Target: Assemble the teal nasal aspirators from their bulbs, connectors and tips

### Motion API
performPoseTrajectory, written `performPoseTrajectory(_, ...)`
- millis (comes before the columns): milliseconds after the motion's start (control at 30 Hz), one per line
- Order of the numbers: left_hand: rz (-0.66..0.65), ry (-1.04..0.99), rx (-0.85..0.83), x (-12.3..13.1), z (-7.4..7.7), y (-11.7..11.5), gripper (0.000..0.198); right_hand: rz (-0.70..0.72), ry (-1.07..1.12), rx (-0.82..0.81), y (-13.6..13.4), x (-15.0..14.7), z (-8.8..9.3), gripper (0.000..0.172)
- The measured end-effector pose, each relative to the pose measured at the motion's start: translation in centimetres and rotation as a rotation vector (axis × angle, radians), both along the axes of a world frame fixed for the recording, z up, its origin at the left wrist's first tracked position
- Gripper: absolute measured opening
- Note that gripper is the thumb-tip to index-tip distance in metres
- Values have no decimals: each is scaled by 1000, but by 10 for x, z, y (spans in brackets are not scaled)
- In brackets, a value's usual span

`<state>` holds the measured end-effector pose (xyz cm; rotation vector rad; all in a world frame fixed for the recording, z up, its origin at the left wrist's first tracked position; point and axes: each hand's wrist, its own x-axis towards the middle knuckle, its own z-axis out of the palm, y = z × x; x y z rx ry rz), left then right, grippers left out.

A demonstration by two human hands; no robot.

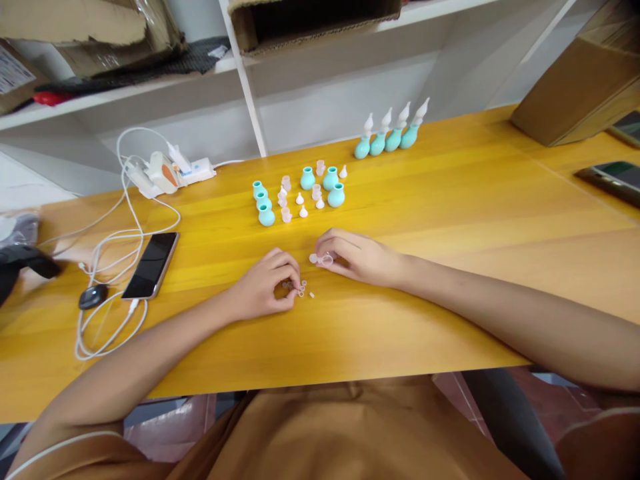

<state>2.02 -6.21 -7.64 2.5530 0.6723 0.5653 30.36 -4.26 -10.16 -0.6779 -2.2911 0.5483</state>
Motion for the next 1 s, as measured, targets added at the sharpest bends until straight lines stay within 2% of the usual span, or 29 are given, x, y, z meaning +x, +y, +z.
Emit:
performPoseTrajectory(100, 5, -52, 11, 1, 1, 0, 10, -36, 84, -91, -4, -2, 3, 21)
performPoseTrajectory(167, 20, -118, 29, 1, 2, -1, 9, -73, 184, -208, -9, -7, 4, 25)
performPoseTrajectory(267, 83, -255, 26, 0, 2, -4, 8, -72, 348, -501, -22, -18, 4, 37)
performPoseTrajectory(333, 140, -353, -7, 0, 0, -7, 7, -21, 432, -709, -31, -26, 2, 42)
performPoseTrajectory(433, 167, -441, -55, 1, -2, -13, 5, 65, 499, -897, -42, -35, -1, 43)
performPoseTrajectory(667, 63, -370, 15, 4, -2, -14, 6, 101, 447, -902, -45, -37, -1, 37)
performPoseTrajectory(1000, 93, -309, 75, 4, -1, -13, 3, 95, 404, -897, -44, -36, -2, 39)
